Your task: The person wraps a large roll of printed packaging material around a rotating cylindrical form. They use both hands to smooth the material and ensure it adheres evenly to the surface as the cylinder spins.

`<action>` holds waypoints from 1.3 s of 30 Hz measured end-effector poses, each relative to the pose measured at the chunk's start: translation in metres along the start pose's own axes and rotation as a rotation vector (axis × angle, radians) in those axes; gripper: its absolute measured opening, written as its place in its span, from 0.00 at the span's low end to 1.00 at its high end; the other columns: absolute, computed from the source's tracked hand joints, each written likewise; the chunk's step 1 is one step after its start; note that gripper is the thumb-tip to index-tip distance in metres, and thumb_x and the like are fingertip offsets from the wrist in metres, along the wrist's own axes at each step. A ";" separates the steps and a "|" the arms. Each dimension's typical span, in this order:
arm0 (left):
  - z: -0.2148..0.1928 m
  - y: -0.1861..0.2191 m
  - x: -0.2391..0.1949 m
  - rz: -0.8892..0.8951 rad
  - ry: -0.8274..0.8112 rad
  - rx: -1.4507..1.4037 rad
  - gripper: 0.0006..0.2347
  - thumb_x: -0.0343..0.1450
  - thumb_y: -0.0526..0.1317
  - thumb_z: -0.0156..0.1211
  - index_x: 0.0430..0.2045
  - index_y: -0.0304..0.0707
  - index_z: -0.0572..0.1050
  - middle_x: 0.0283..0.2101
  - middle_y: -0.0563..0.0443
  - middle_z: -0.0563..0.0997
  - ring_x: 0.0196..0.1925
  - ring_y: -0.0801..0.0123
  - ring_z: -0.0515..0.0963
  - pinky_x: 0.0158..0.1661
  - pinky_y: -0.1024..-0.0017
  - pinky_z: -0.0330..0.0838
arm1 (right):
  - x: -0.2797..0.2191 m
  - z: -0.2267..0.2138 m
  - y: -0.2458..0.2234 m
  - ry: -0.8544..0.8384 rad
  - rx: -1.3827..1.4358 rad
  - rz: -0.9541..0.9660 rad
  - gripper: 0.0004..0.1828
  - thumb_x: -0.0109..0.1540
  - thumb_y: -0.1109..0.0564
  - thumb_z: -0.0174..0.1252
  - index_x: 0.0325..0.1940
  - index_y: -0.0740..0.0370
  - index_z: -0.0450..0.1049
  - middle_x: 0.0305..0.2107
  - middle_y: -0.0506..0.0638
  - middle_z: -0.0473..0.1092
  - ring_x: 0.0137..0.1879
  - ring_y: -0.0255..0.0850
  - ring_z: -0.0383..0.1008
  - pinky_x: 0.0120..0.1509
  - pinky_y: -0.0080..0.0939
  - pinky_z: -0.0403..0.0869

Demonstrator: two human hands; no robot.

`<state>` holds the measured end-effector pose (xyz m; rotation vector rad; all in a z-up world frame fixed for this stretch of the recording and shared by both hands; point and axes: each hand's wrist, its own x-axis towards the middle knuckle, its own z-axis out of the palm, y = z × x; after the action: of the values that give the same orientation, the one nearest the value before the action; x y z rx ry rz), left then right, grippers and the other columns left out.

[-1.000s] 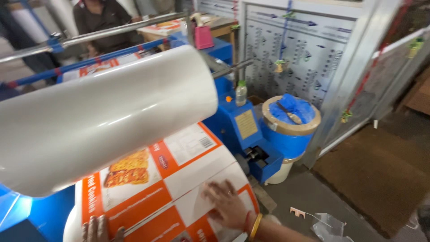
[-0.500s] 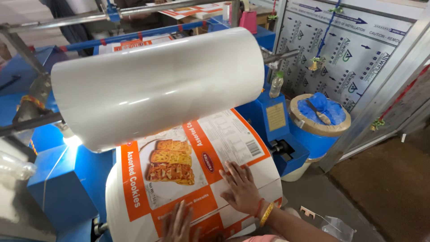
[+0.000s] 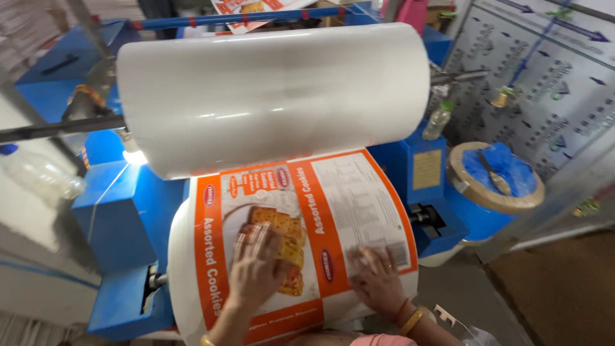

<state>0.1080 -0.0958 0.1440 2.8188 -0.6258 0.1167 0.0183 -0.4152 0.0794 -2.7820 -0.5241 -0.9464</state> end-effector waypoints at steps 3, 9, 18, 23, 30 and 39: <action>-0.014 -0.044 -0.008 -0.033 0.338 0.183 0.34 0.66 0.56 0.55 0.69 0.52 0.59 0.73 0.42 0.60 0.71 0.52 0.59 0.69 0.44 0.42 | 0.027 -0.012 0.011 -0.007 -0.025 0.024 0.33 0.64 0.36 0.50 0.70 0.51 0.64 0.69 0.56 0.58 0.74 0.52 0.55 0.78 0.64 0.46; -0.012 -0.093 -0.066 -0.161 0.605 0.231 0.24 0.71 0.55 0.52 0.61 0.52 0.67 0.68 0.45 0.68 0.75 0.53 0.61 0.70 0.40 0.46 | 0.083 -0.010 0.035 0.023 -0.122 0.065 0.35 0.65 0.29 0.43 0.72 0.44 0.62 0.70 0.50 0.57 0.75 0.47 0.54 0.79 0.62 0.46; 0.044 -0.071 -0.100 0.003 0.686 0.056 0.19 0.72 0.49 0.49 0.52 0.37 0.73 0.66 0.38 0.69 0.71 0.51 0.63 0.70 0.39 0.43 | 0.097 0.020 0.015 0.005 -0.115 0.022 0.38 0.66 0.28 0.38 0.76 0.45 0.55 0.72 0.54 0.54 0.76 0.51 0.52 0.80 0.61 0.43; 0.054 -0.019 -0.074 0.152 0.572 -0.010 0.15 0.73 0.51 0.54 0.51 0.49 0.72 0.69 0.43 0.66 0.75 0.52 0.59 0.72 0.45 0.40 | 0.070 -0.001 -0.008 0.058 -0.056 0.035 0.37 0.67 0.30 0.38 0.77 0.46 0.55 0.73 0.54 0.53 0.77 0.51 0.52 0.81 0.61 0.43; 0.025 0.058 -0.017 0.431 0.250 -0.006 0.29 0.69 0.50 0.60 0.67 0.44 0.65 0.74 0.37 0.55 0.77 0.47 0.49 0.70 0.42 0.36 | 0.023 -0.007 -0.022 0.017 -0.029 0.064 0.37 0.63 0.37 0.48 0.75 0.51 0.58 0.71 0.58 0.53 0.75 0.56 0.52 0.77 0.62 0.45; -0.051 0.018 0.010 -0.102 -0.099 0.108 0.35 0.72 0.67 0.41 0.74 0.57 0.49 0.79 0.50 0.43 0.77 0.58 0.40 0.69 0.44 0.24 | -0.016 -0.013 -0.012 0.031 0.058 -0.001 0.33 0.65 0.40 0.52 0.73 0.49 0.62 0.71 0.57 0.54 0.75 0.54 0.52 0.79 0.61 0.48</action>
<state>0.1084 -0.1021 0.1983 2.9699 -0.5088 -0.0078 -0.0050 -0.4121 0.0801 -2.7117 -0.5391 -0.9564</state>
